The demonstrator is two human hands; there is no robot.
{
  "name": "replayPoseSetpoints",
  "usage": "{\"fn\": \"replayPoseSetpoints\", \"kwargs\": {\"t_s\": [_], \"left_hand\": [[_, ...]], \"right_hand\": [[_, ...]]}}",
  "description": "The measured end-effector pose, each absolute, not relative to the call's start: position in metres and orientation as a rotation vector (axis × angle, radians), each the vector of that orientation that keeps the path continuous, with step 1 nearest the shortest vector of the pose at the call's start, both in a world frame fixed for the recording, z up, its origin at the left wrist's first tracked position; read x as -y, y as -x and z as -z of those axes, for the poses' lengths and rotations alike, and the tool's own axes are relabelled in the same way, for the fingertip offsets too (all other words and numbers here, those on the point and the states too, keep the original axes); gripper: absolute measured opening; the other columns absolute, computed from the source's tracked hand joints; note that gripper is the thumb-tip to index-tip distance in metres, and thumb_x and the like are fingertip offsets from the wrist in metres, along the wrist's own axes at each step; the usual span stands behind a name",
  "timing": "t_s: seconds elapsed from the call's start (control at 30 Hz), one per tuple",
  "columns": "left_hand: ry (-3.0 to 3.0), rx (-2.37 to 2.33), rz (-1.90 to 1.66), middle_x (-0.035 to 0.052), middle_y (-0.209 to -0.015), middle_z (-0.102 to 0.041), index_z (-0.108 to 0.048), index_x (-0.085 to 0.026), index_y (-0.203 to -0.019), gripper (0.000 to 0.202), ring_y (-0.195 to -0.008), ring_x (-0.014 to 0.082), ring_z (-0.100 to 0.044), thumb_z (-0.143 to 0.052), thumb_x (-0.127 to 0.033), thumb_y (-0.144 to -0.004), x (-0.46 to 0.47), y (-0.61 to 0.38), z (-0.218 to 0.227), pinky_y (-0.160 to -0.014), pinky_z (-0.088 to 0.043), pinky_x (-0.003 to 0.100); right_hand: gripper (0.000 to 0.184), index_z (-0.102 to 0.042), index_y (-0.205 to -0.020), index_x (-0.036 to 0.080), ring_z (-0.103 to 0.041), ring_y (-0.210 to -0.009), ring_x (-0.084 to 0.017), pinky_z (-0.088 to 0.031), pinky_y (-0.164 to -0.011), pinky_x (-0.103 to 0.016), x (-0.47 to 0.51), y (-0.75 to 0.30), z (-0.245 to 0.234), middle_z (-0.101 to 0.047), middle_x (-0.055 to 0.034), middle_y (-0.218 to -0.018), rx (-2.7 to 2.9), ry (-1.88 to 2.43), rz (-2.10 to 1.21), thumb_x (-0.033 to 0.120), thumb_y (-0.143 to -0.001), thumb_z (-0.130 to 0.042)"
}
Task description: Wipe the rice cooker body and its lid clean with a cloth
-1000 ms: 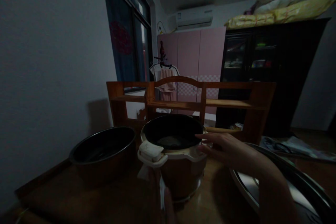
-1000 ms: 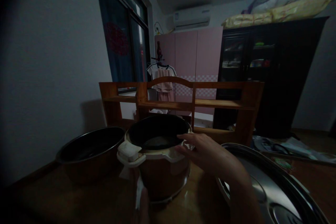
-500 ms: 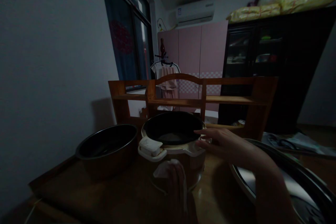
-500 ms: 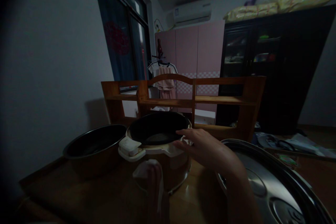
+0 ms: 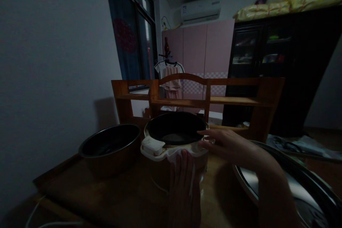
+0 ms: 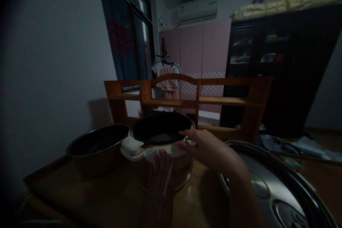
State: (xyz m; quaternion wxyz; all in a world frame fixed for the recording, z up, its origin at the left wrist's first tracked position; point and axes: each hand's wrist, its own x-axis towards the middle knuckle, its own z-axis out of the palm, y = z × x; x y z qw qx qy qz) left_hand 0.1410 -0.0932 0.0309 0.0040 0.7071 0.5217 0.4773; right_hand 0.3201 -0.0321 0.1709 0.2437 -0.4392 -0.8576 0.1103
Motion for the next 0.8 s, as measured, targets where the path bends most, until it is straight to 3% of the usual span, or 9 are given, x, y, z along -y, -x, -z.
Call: {"fn": "replayPoseSetpoints", "kwargs": {"t_s": [0.2, 0.33, 0.57, 0.8], "left_hand": [[-2.231, -1.646, -1.576, 0.0053, -0.160, -0.026, -0.028, -0.022, -0.151, 0.055, -0.149, 0.0234, -0.014, -0.029, -0.019, -0.096, 0.091, -0.135, -0.039, -0.122, -0.018, 0.045], [-2.408, -1.631, -1.551, 0.0035, -0.162, -0.016, -0.012, -0.023, -0.154, 0.060, -0.150, 0.0202, -0.010, -0.028, -0.015, -0.096, 0.078, -0.137, -0.039, -0.122, -0.018, 0.045], [-2.520, -1.826, -1.387, 0.0082, -0.163, -0.012, -0.003, -0.022, -0.154, 0.063, -0.150, 0.0223, -0.003, -0.029, -0.016, -0.097, 0.071, -0.138, -0.029, -0.118, -0.026, 0.048], [-2.593, -1.956, -1.532, 0.0101, -0.162, -0.019, -0.011, -0.018, -0.154, 0.060, -0.150, 0.0235, -0.010, -0.029, -0.016, -0.097, 0.074, -0.141, -0.019, -0.117, -0.026, 0.047]], "right_hand": [[0.056, -0.058, -0.136, 0.023, -0.063, -0.110, -0.027, -0.051, -0.089, -0.037, 0.031, -0.320, -0.170, -0.068, -0.0104, -0.122, 2.351, 1.216, -0.280, 0.057, -0.092, -0.051], [0.054, -0.058, -0.135, 0.023, -0.062, -0.112, -0.027, -0.051, -0.090, -0.037, 0.032, -0.319, -0.170, -0.067, -0.0098, -0.123, 2.345, 1.208, -0.265, 0.056, -0.093, -0.051], [0.052, -0.060, -0.133, 0.023, -0.062, -0.112, -0.026, -0.050, -0.091, -0.036, 0.035, -0.316, -0.171, -0.068, -0.0090, -0.122, 2.334, 1.221, -0.234, 0.055, -0.093, -0.051], [0.054, -0.058, -0.134, 0.023, -0.061, -0.114, -0.028, -0.050, -0.090, -0.038, 0.035, -0.317, -0.170, -0.066, -0.0101, -0.124, 2.341, 1.242, -0.251, 0.057, -0.093, -0.049]]}}
